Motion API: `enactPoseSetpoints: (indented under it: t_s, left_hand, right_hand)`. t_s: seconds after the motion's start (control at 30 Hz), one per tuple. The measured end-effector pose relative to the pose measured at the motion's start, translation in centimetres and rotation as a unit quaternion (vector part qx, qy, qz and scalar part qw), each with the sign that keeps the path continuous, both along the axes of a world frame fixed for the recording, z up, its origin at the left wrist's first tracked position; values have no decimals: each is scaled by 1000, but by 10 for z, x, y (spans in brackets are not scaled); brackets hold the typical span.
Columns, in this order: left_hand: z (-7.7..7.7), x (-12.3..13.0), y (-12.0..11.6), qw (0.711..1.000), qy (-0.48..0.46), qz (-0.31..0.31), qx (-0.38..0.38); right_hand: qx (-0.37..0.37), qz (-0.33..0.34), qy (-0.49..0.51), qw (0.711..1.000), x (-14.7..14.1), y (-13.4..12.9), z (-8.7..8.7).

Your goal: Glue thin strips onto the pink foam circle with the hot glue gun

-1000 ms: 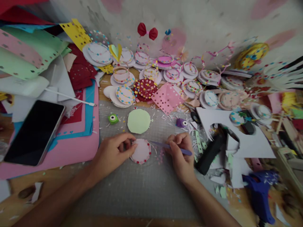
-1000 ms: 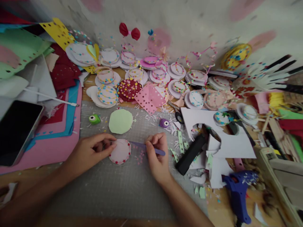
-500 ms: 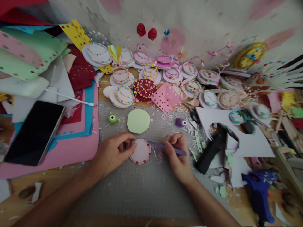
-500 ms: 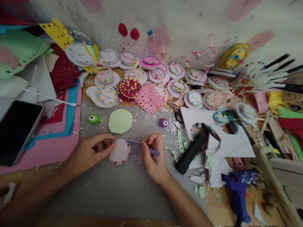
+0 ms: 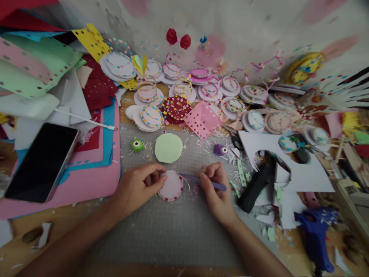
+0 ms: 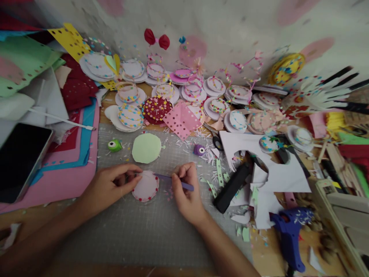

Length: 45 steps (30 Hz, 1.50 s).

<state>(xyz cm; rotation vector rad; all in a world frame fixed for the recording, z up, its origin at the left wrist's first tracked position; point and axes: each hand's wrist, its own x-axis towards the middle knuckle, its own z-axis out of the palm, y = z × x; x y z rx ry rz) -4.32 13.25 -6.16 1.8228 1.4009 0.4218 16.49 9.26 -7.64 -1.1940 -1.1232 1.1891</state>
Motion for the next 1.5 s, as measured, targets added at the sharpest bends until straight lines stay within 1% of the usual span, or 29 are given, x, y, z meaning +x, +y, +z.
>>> enactPoseSetpoints:
  t_s: [0.23, 0.4, 0.57, 0.7, 0.8, 0.9, 0.97, 1.07, 1.17, 1.23, 1.3, 1.33, 1.4, 1.43, 1.47, 1.5]
  left_hand:
    - [-2, -1, -1, 1000, -4, 2, 4]
    - [-4, 0, 0, 1000, -8, -1, 2]
    - [-5, -2, 0, 1000, -8, -5, 3]
    - [-4, -2, -2, 1000, -12, -5, -6]
    - [-2, -2, -3, 1000, -13, -14, -10]
    - [-1, -2, -4, 999, -6, -37, -11]
    - [-1, -2, -6, 999, 0, -53, -4]
    - [1, 0, -10, 997, -4, -73, 9]
    - [6, 5, -17, 995, -13, -95, 17]
    - [9, 5, -21, 995, -17, -98, 28]
    - [12, -2, -22, 996, -12, -68, 59]
    - [14, -10, -21, 995, -8, -39, 87]
    - [19, -35, -16, 987, 19, 26, 156]
    - [22, -52, -13, 975, 62, 68, 203]
    - [24, -71, -10, 951, 128, 118, 255]
    - [27, -89, -7, 922, 210, 164, 282]
  right_hand:
    - [-8, 7, 13, 1000, 1, 0, 0]
    - [-8, -17, 38, 999, 2, 0, -1]
    - [-7, -4, 30, 1000, 0, 0, -1]
    - [-10, -18, 38, 999, 0, -1, -1]
    - [-30, -67, 97, 993, 2, 1, -2]
    - [-57, -114, 203, 971, 5, 8, -4]
    - [-76, -130, 258, 954, 6, 13, -5]
    - [-78, -137, 289, 944, 5, 18, -7]
    - [-60, -123, 306, 942, 5, 19, -10]
    - [-53, -113, 318, 940, 6, 19, -13]
    - [-51, -103, 330, 937, 7, 19, -16]
    - [-53, -99, 335, 935, 8, 19, -17]
    - [-58, -98, 344, 932, 10, 19, -18]
    - [-61, -98, 347, 931, 10, 19, -19]
    - [-65, -100, 350, 929, 11, 18, -19]
    - [-69, -102, 351, 928, 11, 18, -19]
